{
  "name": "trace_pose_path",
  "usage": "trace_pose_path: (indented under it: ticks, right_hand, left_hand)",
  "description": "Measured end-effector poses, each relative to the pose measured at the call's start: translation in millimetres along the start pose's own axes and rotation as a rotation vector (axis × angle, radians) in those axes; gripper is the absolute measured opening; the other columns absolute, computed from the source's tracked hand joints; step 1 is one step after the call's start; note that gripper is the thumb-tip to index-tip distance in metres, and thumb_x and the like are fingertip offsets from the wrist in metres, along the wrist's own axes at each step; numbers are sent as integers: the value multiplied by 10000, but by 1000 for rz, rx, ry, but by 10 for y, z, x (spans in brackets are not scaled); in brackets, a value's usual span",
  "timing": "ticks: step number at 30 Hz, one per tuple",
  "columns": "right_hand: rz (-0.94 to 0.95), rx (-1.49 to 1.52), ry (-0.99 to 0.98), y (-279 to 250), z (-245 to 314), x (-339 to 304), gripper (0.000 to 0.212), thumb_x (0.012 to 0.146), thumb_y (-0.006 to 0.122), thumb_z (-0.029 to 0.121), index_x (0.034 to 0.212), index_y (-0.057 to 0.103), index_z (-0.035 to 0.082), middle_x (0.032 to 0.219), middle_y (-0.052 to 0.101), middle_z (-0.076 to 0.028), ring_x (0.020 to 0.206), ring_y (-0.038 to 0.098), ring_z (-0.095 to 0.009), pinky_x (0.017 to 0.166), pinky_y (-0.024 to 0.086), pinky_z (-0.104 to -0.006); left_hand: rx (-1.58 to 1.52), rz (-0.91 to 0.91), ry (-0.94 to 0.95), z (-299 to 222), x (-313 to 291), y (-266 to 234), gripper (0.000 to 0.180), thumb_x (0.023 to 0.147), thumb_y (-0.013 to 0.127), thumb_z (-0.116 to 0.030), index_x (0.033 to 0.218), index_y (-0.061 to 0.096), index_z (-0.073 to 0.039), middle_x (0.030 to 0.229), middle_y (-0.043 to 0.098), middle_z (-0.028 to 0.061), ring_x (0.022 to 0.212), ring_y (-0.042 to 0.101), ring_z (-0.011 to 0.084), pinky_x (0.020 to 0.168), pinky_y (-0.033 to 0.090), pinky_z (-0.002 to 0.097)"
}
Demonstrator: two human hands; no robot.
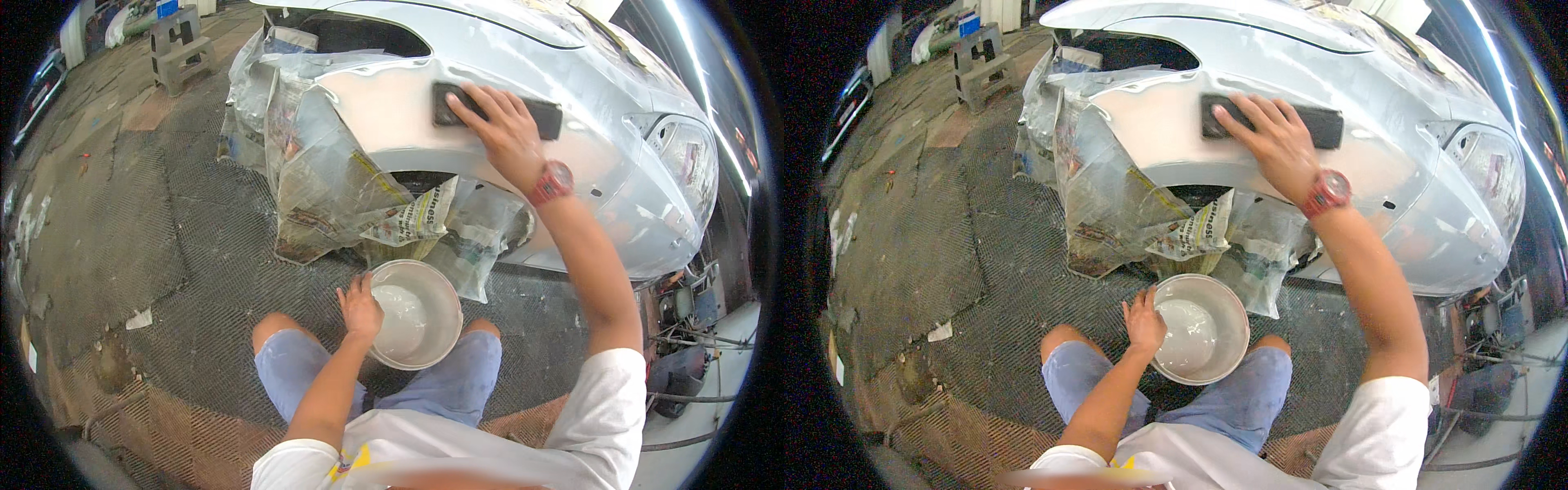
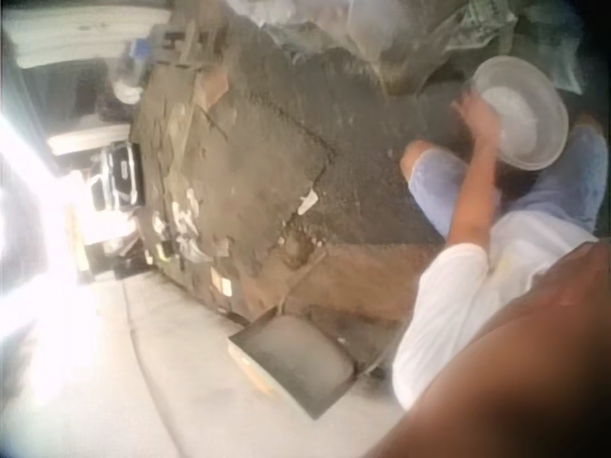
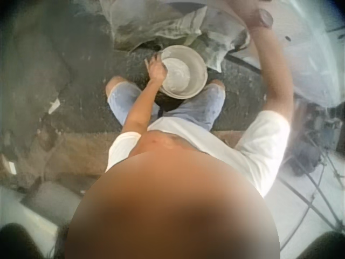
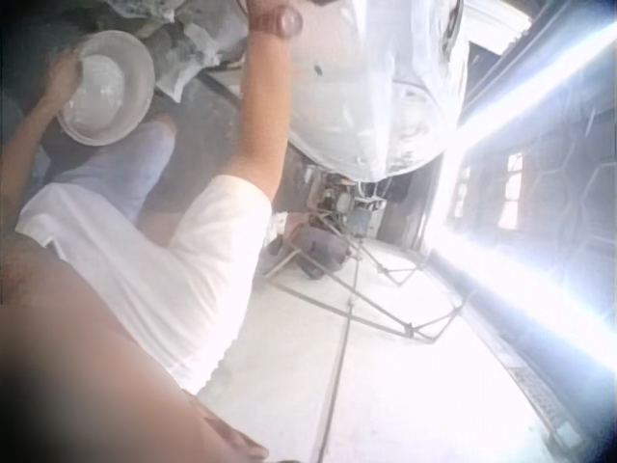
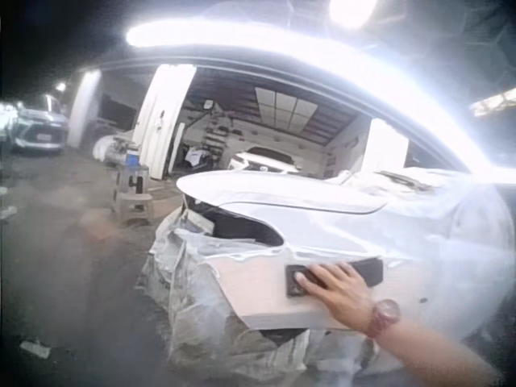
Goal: The person sands a white car bumper with a wet sanding block, repeatedly dipping the block into a bucket of water and rubbing the surface. The person occasionally wipes the sanded area with their hand to check the surface.
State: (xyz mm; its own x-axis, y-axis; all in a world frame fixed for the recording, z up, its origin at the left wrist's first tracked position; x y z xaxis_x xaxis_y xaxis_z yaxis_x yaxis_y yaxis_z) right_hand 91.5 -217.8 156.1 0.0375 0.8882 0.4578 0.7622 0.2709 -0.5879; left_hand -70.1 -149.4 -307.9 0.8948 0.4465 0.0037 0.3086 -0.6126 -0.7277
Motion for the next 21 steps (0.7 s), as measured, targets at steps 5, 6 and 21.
trace_pose_path:
  ticks: [5,6,21]
  right_hand:
    - [-181,-8,10,-9,254,704,764,922,669,-6,1651,611,217,1594,641,-115,1430,626,-319,1210,506,-486]
    - [-83,-5,38,3,255,690,765,922,668,-8,1651,612,219,1600,639,-115,1432,627,-317,1215,504,-486]
    - [113,-39,32,-105,5,111,856,886,668,-53,1692,561,215,1620,593,-141,1458,585,-331,1219,450,-533]
  left_hand:
    - [29,1,0,-35,-16,-46,743,975,699,-46,1688,503,-121,1660,559,221,1527,575,391,1384,223,656]
    - [33,5,-8,-32,-14,-49,741,977,700,-49,1688,504,-118,1661,559,223,1527,575,391,1384,223,656]
    - [-32,3,-10,-21,-15,-66,777,956,703,-47,1701,496,-124,1686,532,235,1539,559,390,1391,197,661]
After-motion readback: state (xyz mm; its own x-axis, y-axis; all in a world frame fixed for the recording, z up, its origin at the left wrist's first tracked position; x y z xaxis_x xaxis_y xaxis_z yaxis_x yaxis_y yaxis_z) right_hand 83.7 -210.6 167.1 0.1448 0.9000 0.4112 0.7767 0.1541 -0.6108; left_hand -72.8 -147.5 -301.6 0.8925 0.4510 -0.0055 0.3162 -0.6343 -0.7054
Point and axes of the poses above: each hand's wrist, its own x-axis towards the middle knuckle, its own y-axis out of the palm, z = x × y, the point moved 9 cm from there along x, towards the middle knuckle
